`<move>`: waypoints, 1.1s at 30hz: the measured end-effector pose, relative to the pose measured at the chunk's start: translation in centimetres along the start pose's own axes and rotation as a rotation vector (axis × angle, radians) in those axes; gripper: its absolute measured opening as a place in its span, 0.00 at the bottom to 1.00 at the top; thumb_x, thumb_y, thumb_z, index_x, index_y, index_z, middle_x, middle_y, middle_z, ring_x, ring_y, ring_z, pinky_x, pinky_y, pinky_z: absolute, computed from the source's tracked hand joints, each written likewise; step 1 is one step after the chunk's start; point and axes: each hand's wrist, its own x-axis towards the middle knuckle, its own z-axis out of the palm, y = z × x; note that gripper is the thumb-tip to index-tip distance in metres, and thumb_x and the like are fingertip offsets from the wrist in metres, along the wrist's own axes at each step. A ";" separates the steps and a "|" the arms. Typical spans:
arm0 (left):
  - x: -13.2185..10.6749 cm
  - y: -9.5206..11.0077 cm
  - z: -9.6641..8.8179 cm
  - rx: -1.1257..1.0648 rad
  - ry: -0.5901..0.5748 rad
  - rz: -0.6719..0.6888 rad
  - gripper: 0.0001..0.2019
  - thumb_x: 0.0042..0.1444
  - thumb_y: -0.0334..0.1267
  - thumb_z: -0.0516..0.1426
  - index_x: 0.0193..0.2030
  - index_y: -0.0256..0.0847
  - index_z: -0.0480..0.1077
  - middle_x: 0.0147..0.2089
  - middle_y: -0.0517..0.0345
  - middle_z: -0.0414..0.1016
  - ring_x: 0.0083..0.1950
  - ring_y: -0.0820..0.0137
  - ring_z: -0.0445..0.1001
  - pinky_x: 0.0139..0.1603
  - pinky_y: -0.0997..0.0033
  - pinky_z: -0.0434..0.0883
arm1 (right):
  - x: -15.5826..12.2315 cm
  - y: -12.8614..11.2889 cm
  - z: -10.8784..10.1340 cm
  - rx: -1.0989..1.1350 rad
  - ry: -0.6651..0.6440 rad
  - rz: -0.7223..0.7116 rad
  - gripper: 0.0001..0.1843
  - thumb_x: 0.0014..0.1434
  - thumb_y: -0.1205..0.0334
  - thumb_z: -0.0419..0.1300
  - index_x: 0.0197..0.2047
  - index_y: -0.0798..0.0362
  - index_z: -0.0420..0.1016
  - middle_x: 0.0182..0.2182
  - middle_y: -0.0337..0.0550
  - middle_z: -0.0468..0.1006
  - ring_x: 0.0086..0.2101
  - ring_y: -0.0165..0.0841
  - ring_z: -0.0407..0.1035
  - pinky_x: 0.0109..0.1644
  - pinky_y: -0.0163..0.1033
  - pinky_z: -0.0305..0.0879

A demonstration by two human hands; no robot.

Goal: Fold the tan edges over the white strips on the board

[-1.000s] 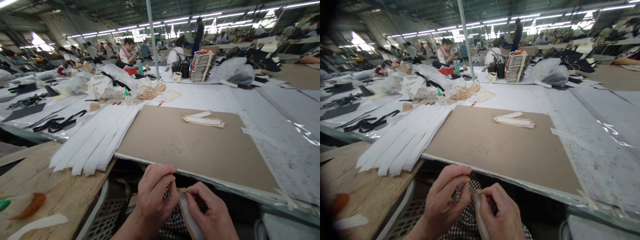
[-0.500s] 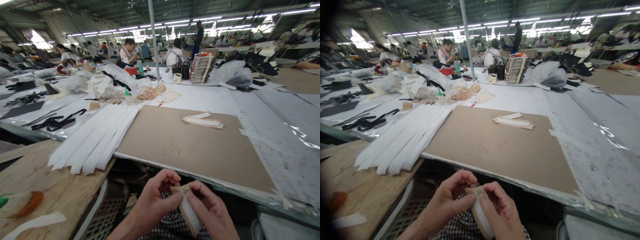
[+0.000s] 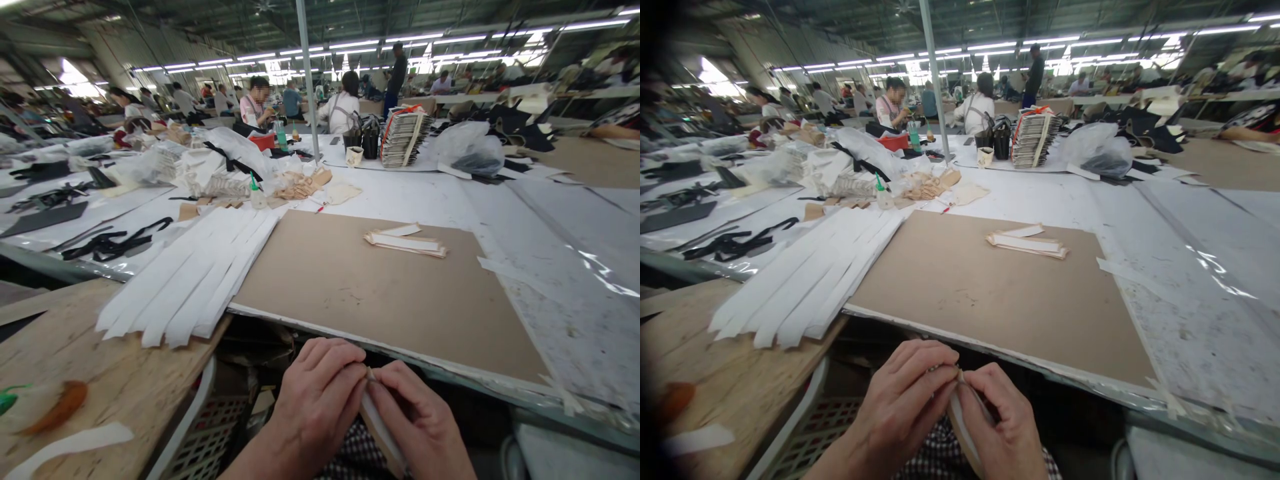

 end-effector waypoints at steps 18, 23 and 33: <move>-0.7 0.0 1.9 0.158 -0.005 0.030 0.08 0.60 0.24 0.52 0.39 0.36 0.71 0.37 0.55 0.77 0.41 0.68 0.74 0.46 0.62 0.69 | 0.3 1.3 -0.1 -0.318 -0.018 -0.187 0.06 0.65 0.65 0.55 0.37 0.49 0.73 0.32 0.39 0.74 0.33 0.29 0.71 0.39 0.29 0.67; -1.0 -0.1 2.3 0.128 -0.027 -0.001 0.08 0.61 0.25 0.51 0.40 0.37 0.70 0.37 0.55 0.77 0.41 0.67 0.73 0.46 0.61 0.68 | 0.2 1.7 -0.1 -0.338 -0.050 -0.160 0.07 0.65 0.64 0.54 0.37 0.49 0.73 0.32 0.38 0.73 0.33 0.29 0.71 0.39 0.30 0.66; -1.3 -0.1 2.7 0.096 0.048 0.006 0.08 0.58 0.23 0.53 0.39 0.36 0.71 0.38 0.55 0.78 0.40 0.66 0.74 0.44 0.61 0.68 | 0.2 1.3 -0.4 -0.385 -0.071 -0.084 0.08 0.65 0.62 0.54 0.37 0.48 0.74 0.32 0.38 0.73 0.33 0.30 0.71 0.39 0.31 0.66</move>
